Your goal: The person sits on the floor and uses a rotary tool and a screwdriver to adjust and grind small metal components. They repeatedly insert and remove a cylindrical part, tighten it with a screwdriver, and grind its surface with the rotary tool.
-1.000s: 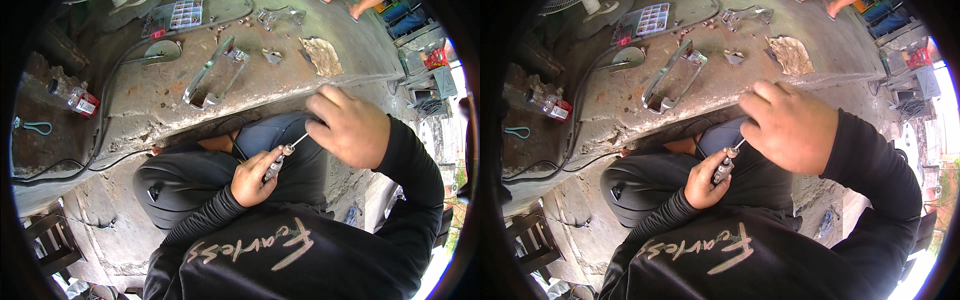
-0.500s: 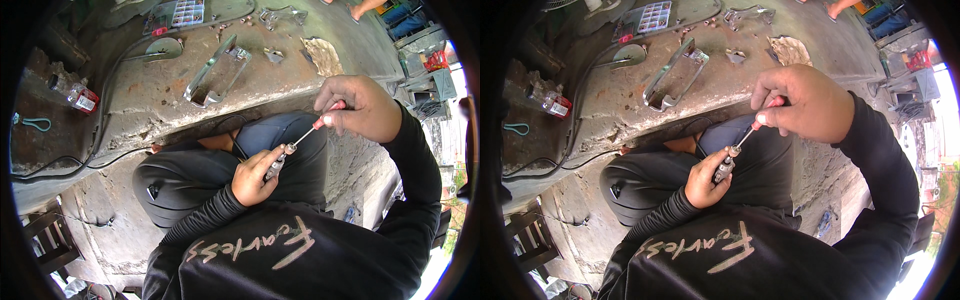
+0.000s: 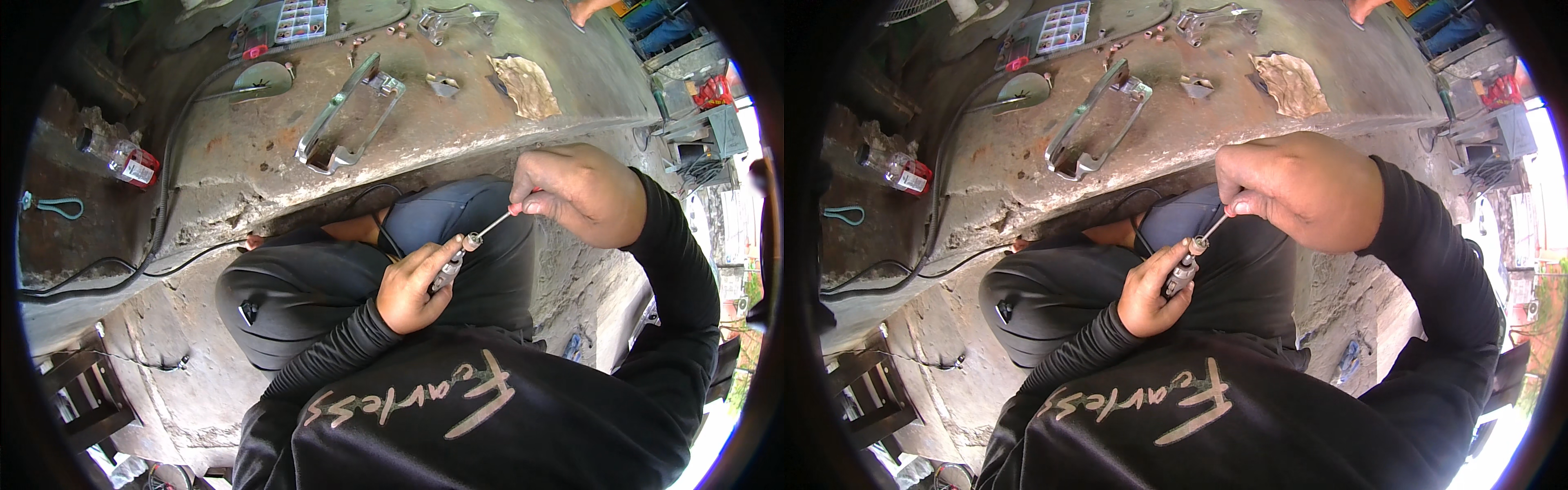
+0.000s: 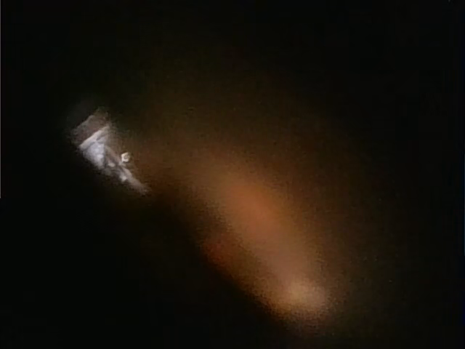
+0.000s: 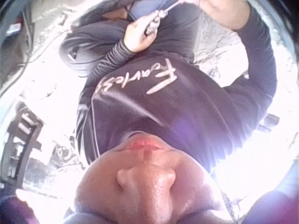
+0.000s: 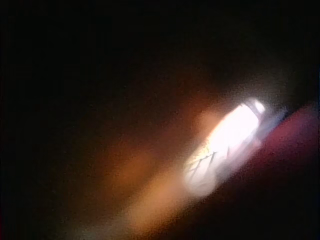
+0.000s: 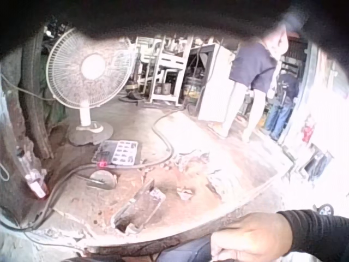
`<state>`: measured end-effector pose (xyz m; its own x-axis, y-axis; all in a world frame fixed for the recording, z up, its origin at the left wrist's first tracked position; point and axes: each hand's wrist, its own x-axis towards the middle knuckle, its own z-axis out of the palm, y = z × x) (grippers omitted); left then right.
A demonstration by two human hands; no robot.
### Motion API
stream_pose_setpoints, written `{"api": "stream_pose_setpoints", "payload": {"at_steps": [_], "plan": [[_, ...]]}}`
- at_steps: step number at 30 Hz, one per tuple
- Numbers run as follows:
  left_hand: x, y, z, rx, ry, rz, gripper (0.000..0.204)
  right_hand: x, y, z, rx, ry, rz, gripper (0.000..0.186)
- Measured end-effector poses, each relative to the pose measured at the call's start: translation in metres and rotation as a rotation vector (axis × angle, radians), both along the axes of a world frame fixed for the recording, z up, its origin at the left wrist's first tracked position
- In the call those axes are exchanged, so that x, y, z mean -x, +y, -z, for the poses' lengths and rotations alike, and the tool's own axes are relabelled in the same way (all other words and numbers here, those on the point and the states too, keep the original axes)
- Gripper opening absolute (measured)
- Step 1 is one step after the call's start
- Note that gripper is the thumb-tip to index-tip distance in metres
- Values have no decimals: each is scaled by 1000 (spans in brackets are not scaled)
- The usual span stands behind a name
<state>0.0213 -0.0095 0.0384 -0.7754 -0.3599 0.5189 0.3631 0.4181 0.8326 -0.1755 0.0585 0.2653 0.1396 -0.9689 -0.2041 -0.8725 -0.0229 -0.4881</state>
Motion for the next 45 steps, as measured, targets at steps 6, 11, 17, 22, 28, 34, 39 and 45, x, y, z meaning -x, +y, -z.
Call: {"api": "stream_pose_setpoints", "payload": {"at_steps": [6, 11, 17, 22, 28, 34, 39, 45], "plan": [[1, 1, 0, 3, 32, -26, 75, 6, -3, -3, 40, 59, -136, 11], [1, 0, 0, -6, 32, -4, 75, -7, 2, -4, 76, 251, 46, 12], [0, 0, -2, -11, 33, -8, 76, -1, -1, -6, -13, 435, -125, 11], [-2, 1, -3, 16, -18, 45, 77, -3, -10, 1, 217, 295, -277, 11], [-1, 3, -4, -5, -2, 39, 78, 8, -6, 5, 176, 313, -260, 11], [-3, 2, -6, -4, -43, 22, 76, 25, 5, 13, 134, 39, 23, 17], [-3, 2, -4, -41, -73, 15, 66, 2, 10, 53, -113, -258, 215, 24], [-1, 5, 1, -35, -51, 4, 60, -24, 3, 80, -1, -289, 20, 30]]}}
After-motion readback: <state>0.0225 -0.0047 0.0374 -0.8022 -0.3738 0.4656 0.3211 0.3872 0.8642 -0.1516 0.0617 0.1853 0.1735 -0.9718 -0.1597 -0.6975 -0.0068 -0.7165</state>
